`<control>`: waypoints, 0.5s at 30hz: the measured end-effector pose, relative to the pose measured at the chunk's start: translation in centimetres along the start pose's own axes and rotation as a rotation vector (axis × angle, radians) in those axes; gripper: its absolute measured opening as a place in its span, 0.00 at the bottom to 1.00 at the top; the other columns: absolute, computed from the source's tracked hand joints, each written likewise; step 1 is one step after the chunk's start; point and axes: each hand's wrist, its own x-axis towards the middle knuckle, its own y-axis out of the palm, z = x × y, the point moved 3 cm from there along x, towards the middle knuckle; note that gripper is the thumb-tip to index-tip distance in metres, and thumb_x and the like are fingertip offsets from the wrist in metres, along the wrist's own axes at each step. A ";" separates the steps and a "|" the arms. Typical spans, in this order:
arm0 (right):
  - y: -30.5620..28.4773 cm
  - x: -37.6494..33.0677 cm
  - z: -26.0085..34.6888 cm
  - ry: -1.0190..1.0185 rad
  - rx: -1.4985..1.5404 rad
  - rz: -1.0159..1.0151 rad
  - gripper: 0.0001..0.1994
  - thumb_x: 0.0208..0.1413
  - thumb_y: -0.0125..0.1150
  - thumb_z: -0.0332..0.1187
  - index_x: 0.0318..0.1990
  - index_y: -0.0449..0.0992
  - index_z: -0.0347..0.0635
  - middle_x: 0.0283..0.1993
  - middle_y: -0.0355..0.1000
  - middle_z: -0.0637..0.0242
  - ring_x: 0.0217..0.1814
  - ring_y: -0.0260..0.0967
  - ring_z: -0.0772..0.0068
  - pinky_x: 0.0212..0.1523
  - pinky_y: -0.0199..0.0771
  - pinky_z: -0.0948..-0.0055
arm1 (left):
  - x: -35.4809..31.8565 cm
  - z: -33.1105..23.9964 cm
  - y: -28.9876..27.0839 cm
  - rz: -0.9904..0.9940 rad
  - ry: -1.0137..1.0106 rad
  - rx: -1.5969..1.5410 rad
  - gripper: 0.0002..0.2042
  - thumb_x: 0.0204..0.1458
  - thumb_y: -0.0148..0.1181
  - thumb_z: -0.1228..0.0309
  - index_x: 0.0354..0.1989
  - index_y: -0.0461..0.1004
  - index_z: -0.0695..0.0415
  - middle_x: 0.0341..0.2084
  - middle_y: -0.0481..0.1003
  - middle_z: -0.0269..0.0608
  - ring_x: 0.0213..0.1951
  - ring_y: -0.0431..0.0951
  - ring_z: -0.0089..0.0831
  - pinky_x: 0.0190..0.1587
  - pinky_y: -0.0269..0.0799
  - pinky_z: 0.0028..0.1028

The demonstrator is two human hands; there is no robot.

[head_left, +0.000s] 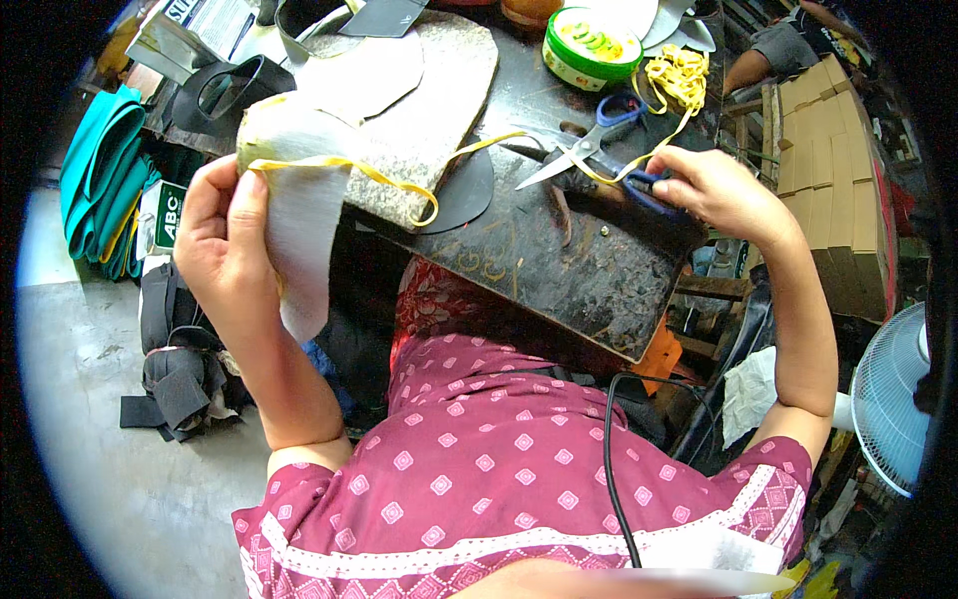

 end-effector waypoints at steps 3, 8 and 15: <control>-1.3 0.4 0.8 0.012 -0.198 -0.315 0.09 0.56 0.61 0.36 0.42 0.76 0.43 0.33 0.74 0.58 0.37 0.75 0.58 0.40 0.73 0.62 | 0.3 -0.4 -0.8 -0.052 -0.025 -0.024 0.06 0.59 0.56 0.77 0.41 0.75 0.67 0.35 0.77 0.37 0.37 0.74 0.18 0.44 0.67 0.16; -0.3 1.6 4.0 -0.251 -0.249 -0.355 0.12 0.49 0.68 0.38 0.39 0.78 0.47 0.34 0.71 0.64 0.38 0.73 0.60 0.39 0.73 0.63 | 0.1 -0.8 -1.3 -0.070 0.008 -0.026 0.07 0.59 0.57 0.76 0.41 0.75 0.66 0.35 0.77 0.37 0.37 0.74 0.19 0.44 0.67 0.17; -1.1 3.4 3.9 -0.414 0.451 -0.136 0.06 0.56 0.64 0.31 0.36 0.78 0.39 0.31 0.70 0.73 0.35 0.68 0.81 0.36 0.68 0.78 | 0.9 -0.5 -3.5 -0.169 -0.030 -0.036 0.07 0.58 0.57 0.76 0.40 0.76 0.67 0.34 0.77 0.37 0.36 0.74 0.19 0.43 0.69 0.18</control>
